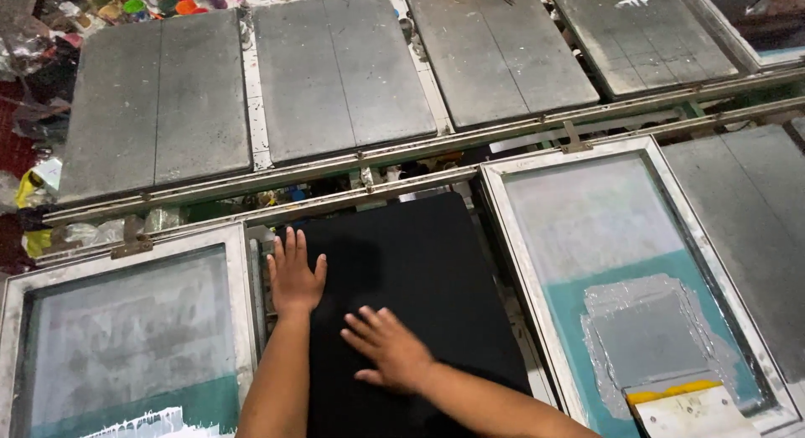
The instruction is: The person uses a heat gun to apply heat to a design on a black t-shirt laid on a workbench. They then smooth the fabric with their hands, flip the shirt over, and reposition it on the table.
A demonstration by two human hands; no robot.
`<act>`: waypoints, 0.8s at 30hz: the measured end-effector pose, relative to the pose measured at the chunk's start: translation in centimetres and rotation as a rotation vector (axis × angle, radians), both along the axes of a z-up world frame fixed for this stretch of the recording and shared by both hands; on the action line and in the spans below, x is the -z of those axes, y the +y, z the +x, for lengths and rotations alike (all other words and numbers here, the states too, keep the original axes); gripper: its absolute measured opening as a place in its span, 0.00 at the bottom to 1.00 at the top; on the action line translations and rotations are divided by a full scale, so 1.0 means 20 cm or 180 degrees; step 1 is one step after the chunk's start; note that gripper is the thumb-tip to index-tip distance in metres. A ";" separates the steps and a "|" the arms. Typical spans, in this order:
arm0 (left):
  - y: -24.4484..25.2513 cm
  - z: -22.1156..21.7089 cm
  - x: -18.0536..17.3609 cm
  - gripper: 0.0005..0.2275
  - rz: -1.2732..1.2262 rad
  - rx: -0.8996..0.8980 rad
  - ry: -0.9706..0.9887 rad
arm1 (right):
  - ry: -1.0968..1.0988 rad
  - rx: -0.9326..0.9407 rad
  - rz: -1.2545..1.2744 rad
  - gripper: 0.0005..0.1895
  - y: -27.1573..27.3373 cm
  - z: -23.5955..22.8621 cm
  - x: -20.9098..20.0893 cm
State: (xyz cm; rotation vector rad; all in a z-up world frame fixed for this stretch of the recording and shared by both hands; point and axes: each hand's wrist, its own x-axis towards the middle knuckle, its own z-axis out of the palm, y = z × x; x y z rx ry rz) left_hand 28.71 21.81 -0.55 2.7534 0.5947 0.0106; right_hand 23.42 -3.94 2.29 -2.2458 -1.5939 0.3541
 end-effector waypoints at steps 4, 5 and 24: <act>-0.01 -0.01 0.01 0.32 0.0085 -0.0028 -0.0092 | -0.0275 0.0989 -0.0338 0.41 -0.29 0.20 -0.03; -0.01 -0.02 0.03 0.32 0.0274 -0.0066 -0.0166 | -0.0254 0.1395 -0.0719 0.42 -0.37 0.25 -0.04; -0.70 -0.63 -0.04 0.34 0.0609 0.2260 -0.0542 | 0.0076 0.2754 -0.1241 0.39 -0.84 0.00 -0.05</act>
